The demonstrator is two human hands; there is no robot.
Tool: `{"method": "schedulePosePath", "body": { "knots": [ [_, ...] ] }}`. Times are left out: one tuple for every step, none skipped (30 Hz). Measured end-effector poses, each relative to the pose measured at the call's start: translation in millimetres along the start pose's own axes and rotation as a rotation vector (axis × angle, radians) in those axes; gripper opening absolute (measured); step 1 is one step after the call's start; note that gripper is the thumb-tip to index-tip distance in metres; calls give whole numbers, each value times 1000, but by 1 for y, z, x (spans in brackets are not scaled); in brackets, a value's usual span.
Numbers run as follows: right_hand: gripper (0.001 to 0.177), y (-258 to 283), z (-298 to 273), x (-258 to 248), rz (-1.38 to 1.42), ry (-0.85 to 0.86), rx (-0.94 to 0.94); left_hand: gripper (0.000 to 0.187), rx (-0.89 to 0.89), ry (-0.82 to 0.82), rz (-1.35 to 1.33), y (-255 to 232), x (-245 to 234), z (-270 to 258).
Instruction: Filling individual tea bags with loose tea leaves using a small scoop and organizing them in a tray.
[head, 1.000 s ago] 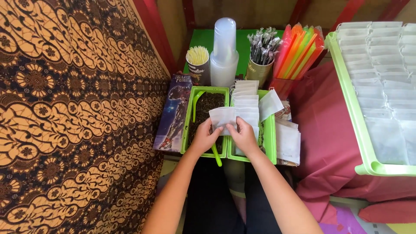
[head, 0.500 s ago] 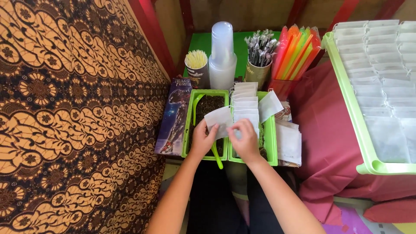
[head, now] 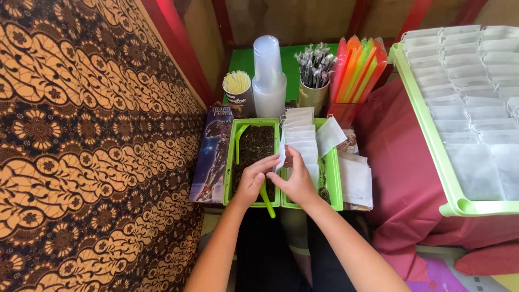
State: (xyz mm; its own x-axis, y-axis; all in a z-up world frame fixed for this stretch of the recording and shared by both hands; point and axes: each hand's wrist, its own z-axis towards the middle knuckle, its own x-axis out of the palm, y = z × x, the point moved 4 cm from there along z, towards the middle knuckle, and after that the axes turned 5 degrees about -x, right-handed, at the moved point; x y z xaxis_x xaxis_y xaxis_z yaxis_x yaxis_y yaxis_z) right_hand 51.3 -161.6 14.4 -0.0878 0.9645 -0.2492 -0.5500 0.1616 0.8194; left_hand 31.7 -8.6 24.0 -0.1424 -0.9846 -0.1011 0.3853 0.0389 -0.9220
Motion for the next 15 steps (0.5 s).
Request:
{"method": "schedulePosePath", "body": {
  "knots": [
    [87, 3, 1, 0, -2, -3, 0, 77, 1, 4, -1, 2, 0, 0],
    [75, 1, 2, -2, 40, -57, 91, 79, -5, 31, -10, 5, 1, 0],
    [64, 0, 1, -4, 81, -110, 184, 81, -14, 58, -20, 7, 3, -2],
    [64, -16, 4, -7, 78, -112, 186, 81, -14, 60, -24, 7, 2, 0],
    [53, -35, 5, -12, 176, -193, 239, 70, -27, 67, -17, 7, 3, 0],
    [44, -54, 5, -17, 274, -276, 291, 60, -40, 73, -11, 7, 3, 0],
    [44, -51, 5, -26, 272, -281, 292, 60, -40, 78, -13, 6, 4, 0],
    [38, -50, 4, -37, 285, -347, 329, 45, -65, 73, 67, 6, 5, 1],
    [32, -49, 3, -49, 296, -412, 366, 34, -90, 68, 145, 6, 7, 1],
    [32, -55, 5, -62, 292, -416, 366, 34, -89, 72, 141, -3, 9, 2],
    [27, -62, 5, -76, 244, -467, 416, 33, -195, 81, 175, -8, 11, 3],
    [23, -69, 5, -90, 195, -517, 465, 33, -301, 90, 210, -13, 13, 3],
    [23, -48, 10, -98, 193, -521, 464, 33, -298, 94, 208, -14, 13, 4],
    [23, -24, 16, -107, 80, -545, 400, 34, -335, 99, 217, -15, 13, 5],
    [23, 1, 22, -116, -32, -566, 337, 35, -372, 104, 227, -15, 12, 5]
  ]
}}
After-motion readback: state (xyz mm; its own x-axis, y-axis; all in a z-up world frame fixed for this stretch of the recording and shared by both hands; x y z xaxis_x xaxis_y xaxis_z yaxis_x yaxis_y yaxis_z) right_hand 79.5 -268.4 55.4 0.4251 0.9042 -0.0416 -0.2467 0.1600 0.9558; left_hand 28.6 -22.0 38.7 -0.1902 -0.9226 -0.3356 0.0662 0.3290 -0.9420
